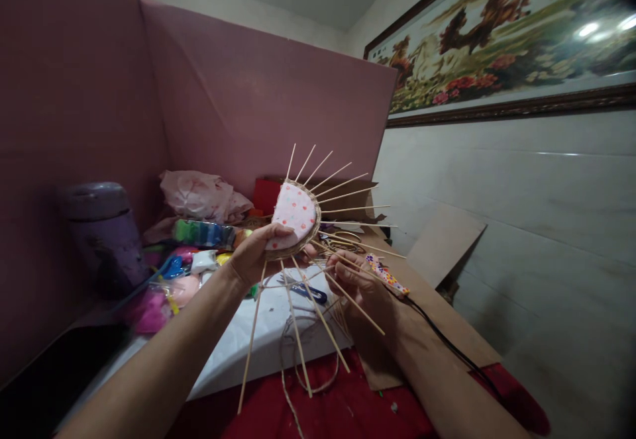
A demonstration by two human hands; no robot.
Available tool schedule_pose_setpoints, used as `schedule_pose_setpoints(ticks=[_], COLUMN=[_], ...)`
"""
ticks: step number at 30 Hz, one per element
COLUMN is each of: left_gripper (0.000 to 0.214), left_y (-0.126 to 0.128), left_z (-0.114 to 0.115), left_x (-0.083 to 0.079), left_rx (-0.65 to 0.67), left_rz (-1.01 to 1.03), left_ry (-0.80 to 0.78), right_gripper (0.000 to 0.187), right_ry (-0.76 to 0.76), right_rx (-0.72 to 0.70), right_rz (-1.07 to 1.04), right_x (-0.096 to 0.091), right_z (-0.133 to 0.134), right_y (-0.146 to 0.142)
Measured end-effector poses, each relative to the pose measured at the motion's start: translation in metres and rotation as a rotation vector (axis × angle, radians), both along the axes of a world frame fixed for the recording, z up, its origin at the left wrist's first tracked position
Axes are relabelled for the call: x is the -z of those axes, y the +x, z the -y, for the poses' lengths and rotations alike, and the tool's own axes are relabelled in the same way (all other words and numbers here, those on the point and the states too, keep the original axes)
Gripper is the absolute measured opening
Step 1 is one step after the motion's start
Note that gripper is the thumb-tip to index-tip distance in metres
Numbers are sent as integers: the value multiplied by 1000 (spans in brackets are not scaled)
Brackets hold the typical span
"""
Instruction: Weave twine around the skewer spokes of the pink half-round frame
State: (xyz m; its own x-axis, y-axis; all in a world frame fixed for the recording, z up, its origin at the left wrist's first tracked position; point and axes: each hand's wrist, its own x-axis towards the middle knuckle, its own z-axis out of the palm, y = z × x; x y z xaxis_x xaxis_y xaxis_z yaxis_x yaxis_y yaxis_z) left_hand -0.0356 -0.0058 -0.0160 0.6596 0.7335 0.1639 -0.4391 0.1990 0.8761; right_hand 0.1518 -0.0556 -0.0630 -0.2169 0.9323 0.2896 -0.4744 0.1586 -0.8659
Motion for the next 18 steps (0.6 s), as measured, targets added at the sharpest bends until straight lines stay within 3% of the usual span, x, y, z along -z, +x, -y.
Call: schedule_pose_setpoints(ticks=[18], left_gripper=[32], left_y=[0], left_z=[-3], left_x=[4], left_rx=[9], left_rz=[9], left_ry=[16], right_gripper=[15], right_ry=[59], right_rx=[-32], right_rz=[23], right_x=[-1], right_z=[2], right_y=[0])
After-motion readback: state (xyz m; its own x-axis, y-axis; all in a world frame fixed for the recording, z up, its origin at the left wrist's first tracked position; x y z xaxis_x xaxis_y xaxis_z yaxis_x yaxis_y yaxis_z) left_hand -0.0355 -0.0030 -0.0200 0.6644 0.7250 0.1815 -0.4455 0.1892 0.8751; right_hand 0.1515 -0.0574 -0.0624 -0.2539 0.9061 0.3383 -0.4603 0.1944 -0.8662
